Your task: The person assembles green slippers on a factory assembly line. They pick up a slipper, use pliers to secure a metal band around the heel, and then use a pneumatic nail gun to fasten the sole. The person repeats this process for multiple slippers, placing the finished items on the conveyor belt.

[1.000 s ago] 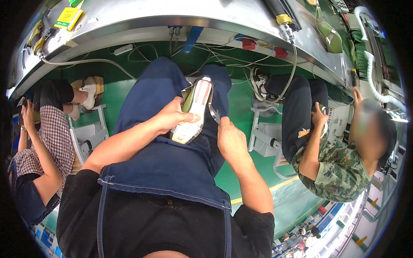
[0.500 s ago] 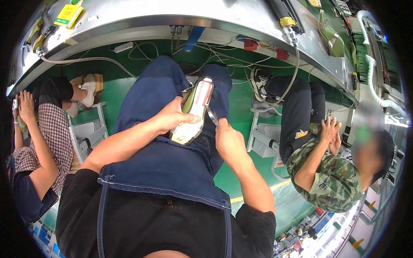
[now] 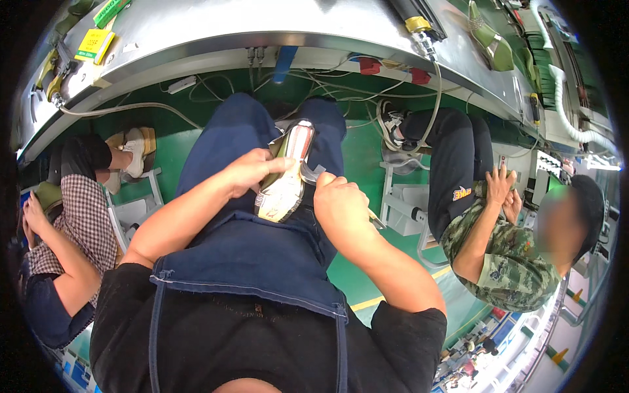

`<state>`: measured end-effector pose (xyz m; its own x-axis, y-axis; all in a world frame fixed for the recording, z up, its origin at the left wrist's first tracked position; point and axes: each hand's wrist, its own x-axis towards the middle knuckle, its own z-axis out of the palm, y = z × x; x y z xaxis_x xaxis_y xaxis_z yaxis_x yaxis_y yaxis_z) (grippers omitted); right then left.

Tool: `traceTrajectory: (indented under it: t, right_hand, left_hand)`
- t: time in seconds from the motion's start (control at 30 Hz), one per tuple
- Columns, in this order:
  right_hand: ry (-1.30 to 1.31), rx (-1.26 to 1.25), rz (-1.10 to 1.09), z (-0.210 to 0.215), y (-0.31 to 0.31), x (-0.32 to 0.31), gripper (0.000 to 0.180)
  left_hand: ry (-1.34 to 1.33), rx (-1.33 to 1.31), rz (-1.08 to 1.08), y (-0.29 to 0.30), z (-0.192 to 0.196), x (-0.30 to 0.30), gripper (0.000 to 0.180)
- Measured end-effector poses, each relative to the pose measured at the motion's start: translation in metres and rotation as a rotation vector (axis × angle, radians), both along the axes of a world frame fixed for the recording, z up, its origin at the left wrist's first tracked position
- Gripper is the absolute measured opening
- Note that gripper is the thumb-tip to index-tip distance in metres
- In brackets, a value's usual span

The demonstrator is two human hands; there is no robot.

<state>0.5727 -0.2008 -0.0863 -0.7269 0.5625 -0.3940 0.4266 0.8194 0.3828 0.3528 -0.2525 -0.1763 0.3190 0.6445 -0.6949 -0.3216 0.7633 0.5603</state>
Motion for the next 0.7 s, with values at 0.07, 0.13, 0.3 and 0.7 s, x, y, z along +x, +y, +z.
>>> traceTrajectory:
  t: [0.07,0.13,0.3,0.7]
  right_hand:
    - [-0.033,0.012,-0.002,0.005,-0.002,-0.005,0.018]
    - [-0.053,0.016,-0.011,0.006,-0.003,-0.009,0.021]
    - [-0.092,0.038,-0.074,0.001,-0.004,-0.017,0.030]
    - [-0.093,-0.058,-0.076,0.007,0.014,-0.022,0.032]
  left_hand:
    - [0.152,-0.010,-0.170,0.016,0.004,-0.009,0.084]
    - [0.191,-0.051,-0.246,0.033,0.015,-0.015,0.088]
    - [0.374,-0.020,-0.423,0.061,0.022,0.000,0.083]
    - [0.452,0.076,-0.428,0.064,0.009,0.007,0.055]
